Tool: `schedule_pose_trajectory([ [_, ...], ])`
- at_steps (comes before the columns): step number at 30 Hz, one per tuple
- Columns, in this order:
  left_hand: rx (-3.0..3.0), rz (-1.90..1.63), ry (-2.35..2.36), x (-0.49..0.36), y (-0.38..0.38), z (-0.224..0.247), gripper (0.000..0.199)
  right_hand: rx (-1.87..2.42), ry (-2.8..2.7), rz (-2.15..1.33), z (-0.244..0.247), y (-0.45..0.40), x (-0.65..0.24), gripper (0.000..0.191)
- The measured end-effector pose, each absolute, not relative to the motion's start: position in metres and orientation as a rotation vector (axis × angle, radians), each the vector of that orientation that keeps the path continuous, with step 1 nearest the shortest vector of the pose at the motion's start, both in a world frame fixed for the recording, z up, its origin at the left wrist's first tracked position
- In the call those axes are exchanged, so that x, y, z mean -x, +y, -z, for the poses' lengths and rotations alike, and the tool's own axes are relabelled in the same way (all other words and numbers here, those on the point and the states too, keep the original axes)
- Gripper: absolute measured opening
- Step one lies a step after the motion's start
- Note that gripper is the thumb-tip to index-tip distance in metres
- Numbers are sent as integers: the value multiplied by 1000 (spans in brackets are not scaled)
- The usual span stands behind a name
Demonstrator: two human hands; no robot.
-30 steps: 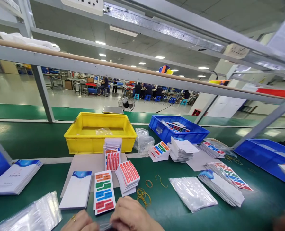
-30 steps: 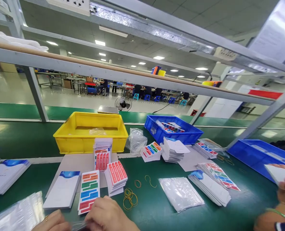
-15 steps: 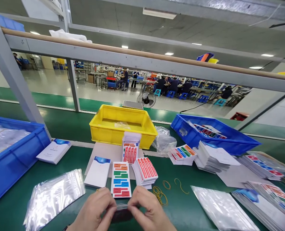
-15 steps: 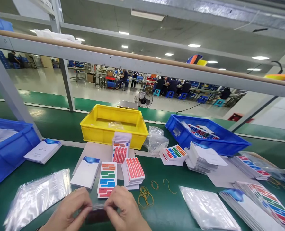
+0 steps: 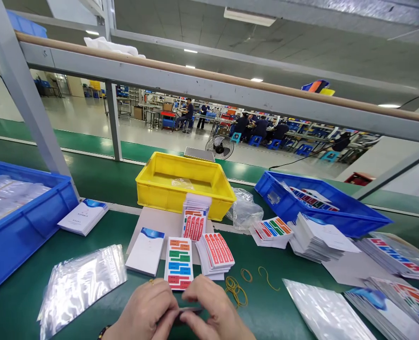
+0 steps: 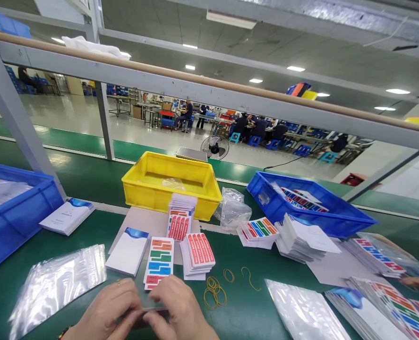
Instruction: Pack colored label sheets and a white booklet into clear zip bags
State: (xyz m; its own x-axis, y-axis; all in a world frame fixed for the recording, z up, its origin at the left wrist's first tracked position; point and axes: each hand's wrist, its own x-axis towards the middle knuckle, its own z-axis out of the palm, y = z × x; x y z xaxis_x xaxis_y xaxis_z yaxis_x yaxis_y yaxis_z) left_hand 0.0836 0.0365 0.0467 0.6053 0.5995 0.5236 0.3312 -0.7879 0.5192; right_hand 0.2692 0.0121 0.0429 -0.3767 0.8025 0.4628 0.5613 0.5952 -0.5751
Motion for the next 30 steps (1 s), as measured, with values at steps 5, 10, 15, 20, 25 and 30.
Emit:
schedule_pose_trajectory([
  [5,-2417,-1070,757,-68,39,-50,10,1198,-2137,-688,-49,17,-283,22],
  [10,-2290,-1200,1195,-40,52,-29,24,1288,-1813,-543,-53,56,-314,20],
  [15,-2049,-730,1703,-7,66,-7,30,1435,-1530,-532,-47,119,-348,23],
  [20,-1837,-173,2036,27,75,13,37,1495,-1499,-647,-15,163,-358,27],
  [25,-1772,-36,2046,47,81,32,29,1609,-1378,-642,10,169,-359,39],
  [30,-1774,-59,2036,48,85,31,25,1633,-1293,-459,7,145,-350,54],
])
